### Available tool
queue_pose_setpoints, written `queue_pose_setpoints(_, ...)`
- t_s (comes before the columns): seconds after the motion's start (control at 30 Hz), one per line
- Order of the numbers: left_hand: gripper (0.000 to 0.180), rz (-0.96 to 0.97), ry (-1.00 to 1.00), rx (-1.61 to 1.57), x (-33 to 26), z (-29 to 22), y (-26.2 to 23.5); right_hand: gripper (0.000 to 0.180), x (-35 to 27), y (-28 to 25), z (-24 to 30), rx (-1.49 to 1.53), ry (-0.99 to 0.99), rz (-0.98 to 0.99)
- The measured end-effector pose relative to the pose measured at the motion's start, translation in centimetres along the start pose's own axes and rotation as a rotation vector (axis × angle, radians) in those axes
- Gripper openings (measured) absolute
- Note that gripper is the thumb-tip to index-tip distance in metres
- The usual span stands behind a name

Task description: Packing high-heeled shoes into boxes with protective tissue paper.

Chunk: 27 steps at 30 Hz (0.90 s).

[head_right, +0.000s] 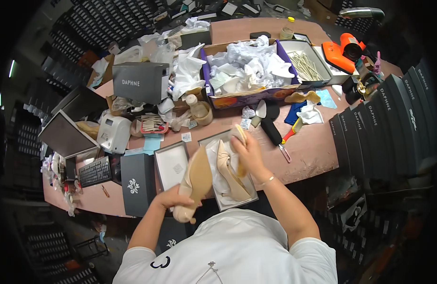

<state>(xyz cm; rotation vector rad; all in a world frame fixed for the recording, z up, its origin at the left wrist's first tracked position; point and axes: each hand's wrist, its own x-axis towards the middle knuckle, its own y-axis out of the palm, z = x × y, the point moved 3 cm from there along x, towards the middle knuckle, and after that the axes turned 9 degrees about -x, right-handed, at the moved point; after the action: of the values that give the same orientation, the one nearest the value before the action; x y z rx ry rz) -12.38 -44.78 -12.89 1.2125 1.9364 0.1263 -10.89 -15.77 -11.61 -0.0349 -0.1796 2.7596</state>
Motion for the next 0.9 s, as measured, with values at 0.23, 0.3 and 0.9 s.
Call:
queue_pose_setpoints(0.23, 0.072, 0.246, 0.133, -0.928, 3.7, 1.0, 8.8, 0.019, -2.0, 4.6, 0.2, -0.223, -0.081, 0.208)
queue_pose_setpoints(0.3, 0.072, 0.219, 0.162, -0.816, 4.9, 1.3, 8.3, 0.02, -2.0, 4.4, 0.5, -0.323, -0.086, 0.1)
queue_pose_setpoints(0.9, 0.07, 0.063, 0.254, -0.645, 4.7, 2.1, 8.8, 0.01, -8.6, 4.0, 5.9, -0.943, -0.53, 0.333)
